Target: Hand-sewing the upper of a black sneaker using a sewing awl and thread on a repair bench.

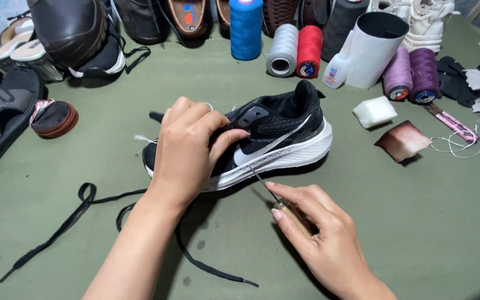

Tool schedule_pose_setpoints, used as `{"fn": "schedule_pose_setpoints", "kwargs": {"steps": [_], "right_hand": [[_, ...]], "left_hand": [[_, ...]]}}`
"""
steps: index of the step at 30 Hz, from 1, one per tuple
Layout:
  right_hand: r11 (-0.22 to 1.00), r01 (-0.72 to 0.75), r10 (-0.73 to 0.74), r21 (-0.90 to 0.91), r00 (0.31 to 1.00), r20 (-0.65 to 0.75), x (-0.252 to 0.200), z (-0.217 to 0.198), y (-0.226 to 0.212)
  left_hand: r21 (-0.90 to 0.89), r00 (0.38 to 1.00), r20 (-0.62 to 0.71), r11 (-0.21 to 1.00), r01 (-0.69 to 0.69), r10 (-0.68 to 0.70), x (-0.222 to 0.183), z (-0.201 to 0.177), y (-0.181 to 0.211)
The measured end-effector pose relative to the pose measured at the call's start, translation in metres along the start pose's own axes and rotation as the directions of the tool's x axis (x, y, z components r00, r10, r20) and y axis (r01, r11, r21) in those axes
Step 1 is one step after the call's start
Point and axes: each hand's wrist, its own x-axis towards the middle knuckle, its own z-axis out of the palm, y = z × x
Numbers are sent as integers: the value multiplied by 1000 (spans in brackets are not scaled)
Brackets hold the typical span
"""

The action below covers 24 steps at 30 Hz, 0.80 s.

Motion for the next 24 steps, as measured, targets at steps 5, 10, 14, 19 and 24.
{"fn": "schedule_pose_setpoints", "kwargs": {"steps": [5,10,14,19,24], "right_hand": [[997,-16,18,71,999,-27,0,-6,-7],[968,-180,187,173,982,-20,0,-13,-3],[965,-232,225,121,972,72,-2,-15,-5],[976,-209,210,-53,978,10,-6,-18,-24],[891,-375,382,-257,924,-23,-5,-28,-34]], "left_hand": [[-102,998,29,993,66,-63,12,-9,10],[-97,971,103,969,226,-216,17,-2,-10],[-83,966,124,968,236,-225,14,2,-17],[-108,978,81,973,203,-194,5,4,-13],[-119,983,56,976,180,-175,0,9,-8]]}}
